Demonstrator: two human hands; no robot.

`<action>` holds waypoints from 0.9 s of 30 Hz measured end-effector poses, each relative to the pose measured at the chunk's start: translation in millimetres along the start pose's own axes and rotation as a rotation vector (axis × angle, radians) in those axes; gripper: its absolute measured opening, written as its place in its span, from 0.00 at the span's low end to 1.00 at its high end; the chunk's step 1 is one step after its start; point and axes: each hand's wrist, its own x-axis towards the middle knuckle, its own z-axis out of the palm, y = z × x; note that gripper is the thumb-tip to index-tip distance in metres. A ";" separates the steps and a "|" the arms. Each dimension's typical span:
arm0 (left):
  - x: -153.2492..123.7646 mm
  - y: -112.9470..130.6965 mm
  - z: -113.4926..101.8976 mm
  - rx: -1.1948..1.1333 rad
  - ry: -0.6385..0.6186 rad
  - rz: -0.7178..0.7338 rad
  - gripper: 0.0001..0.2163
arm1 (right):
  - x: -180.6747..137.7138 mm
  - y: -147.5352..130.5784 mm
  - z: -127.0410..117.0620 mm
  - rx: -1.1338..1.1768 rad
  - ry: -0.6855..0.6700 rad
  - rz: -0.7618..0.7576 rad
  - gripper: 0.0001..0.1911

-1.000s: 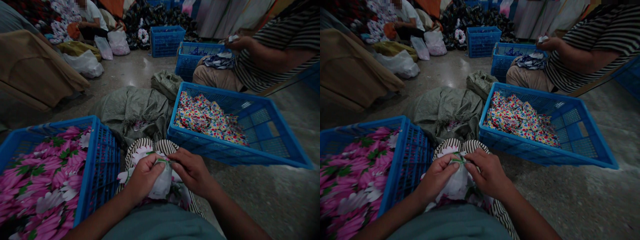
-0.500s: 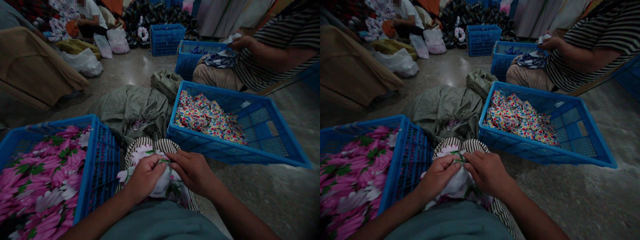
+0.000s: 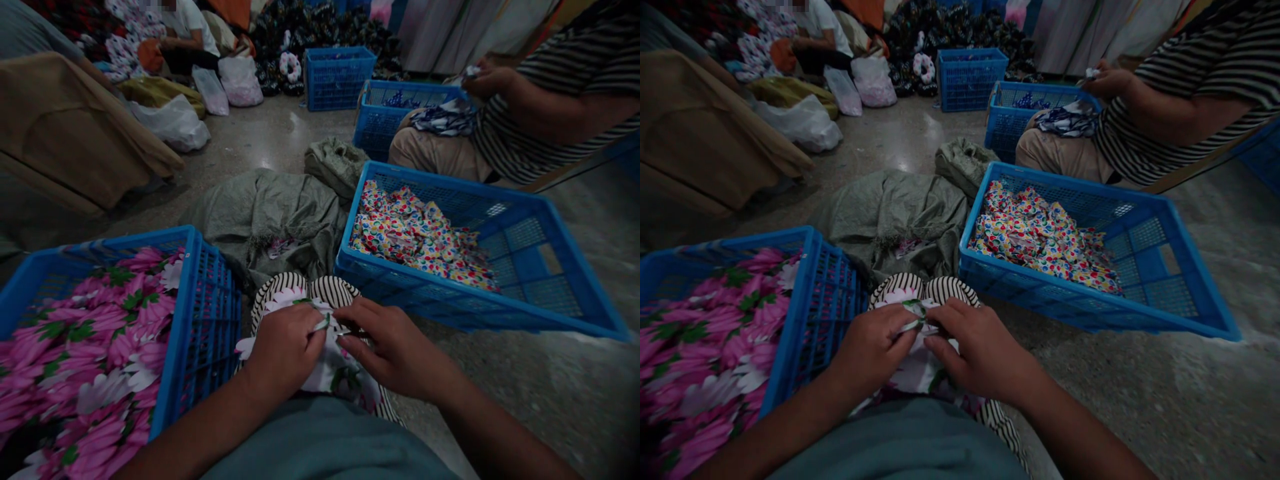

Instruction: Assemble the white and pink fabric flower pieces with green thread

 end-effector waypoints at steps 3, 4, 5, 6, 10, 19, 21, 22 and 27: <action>0.1 0.8 0.2 0.120 -0.032 0.027 0.08 | -1.5 -1.4 4.9 -0.066 0.002 -0.015 0.11; 0.2 1.2 0.6 0.135 -0.039 0.031 0.08 | -1.7 -1.6 6.8 -0.091 0.010 -0.018 0.11; 0.3 1.5 1.0 0.144 -0.046 0.031 0.08 | -1.7 -1.8 8.5 -0.111 0.019 -0.022 0.11; 0.3 1.7 1.4 0.150 -0.052 0.030 0.08 | -1.5 -2.1 10.0 -0.124 0.026 -0.030 0.10; -0.7 1.2 2.7 0.188 -0.047 0.035 0.06 | 0.2 -2.6 13.4 -0.138 0.055 -0.045 0.08; -3.9 0.4 1.2 0.234 -0.009 0.069 0.06 | -1.2 7.5 9.5 -0.179 0.200 0.039 0.09; -3.0 0.6 1.5 0.212 -0.017 0.052 0.06 | -2.3 8.8 7.5 -0.166 0.259 0.058 0.10; -2.2 0.8 1.7 0.184 -0.023 0.041 0.06 | -2.5 8.9 7.1 -0.147 0.257 0.066 0.11; 2.3 0.2 4.2 -0.163 -0.011 -0.124 0.10 | 1.0 14.0 13.7 0.164 0.232 0.125 0.11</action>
